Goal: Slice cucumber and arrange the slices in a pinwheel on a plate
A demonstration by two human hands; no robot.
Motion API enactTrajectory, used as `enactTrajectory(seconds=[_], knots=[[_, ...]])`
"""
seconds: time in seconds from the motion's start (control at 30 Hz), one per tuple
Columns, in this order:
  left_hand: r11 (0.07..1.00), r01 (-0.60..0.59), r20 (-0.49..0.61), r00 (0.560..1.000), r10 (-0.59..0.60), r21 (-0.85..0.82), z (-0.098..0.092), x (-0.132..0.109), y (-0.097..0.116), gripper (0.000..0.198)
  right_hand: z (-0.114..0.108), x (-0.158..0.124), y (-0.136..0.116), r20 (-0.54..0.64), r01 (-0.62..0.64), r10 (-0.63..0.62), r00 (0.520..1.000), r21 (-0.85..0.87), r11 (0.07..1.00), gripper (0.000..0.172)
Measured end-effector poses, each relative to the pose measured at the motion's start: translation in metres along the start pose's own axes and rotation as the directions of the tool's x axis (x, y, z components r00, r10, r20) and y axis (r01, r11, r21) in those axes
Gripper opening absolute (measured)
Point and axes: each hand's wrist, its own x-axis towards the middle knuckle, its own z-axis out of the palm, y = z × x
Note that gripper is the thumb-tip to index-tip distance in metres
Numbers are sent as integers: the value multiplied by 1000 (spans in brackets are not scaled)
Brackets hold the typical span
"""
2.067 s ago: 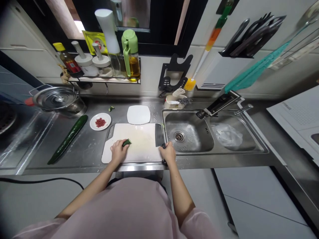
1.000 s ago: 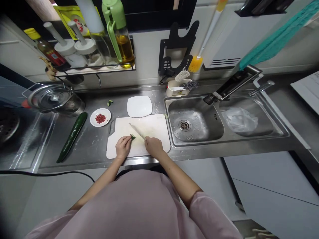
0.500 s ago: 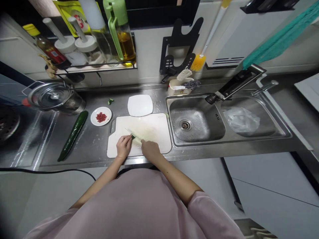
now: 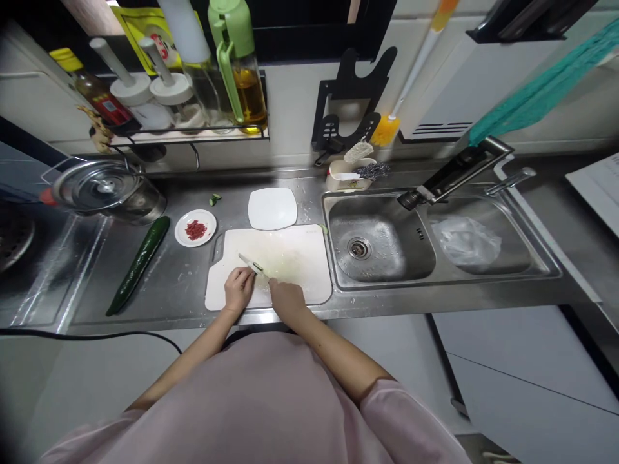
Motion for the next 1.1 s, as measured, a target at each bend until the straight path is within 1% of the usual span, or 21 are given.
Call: enactTrajectory(seconds=[0.27,0.53,0.7,0.87,1.1], knots=[[999,-1,13,1000,1,37,0,1,1,22,0,2,0,-19,-2,2,1000,12,1000,26],[999,5,36,999,-6,36,0,1,1,23,4,4,-1,-68,12,-10,998,23,1000,26],[999,2,39,999,-3,36,0,1,1,24,-1,5,0,-16,12,-12,1000,37,999,26],[1000,-13,35,999,12,27,-2,2,2,23,-5,7,2,12,37,-38,999,68,997,26],[999,-12,42,999,10,31,-2,3,3,22,-4,10,2,-4,57,-57,998,79,995,26]])
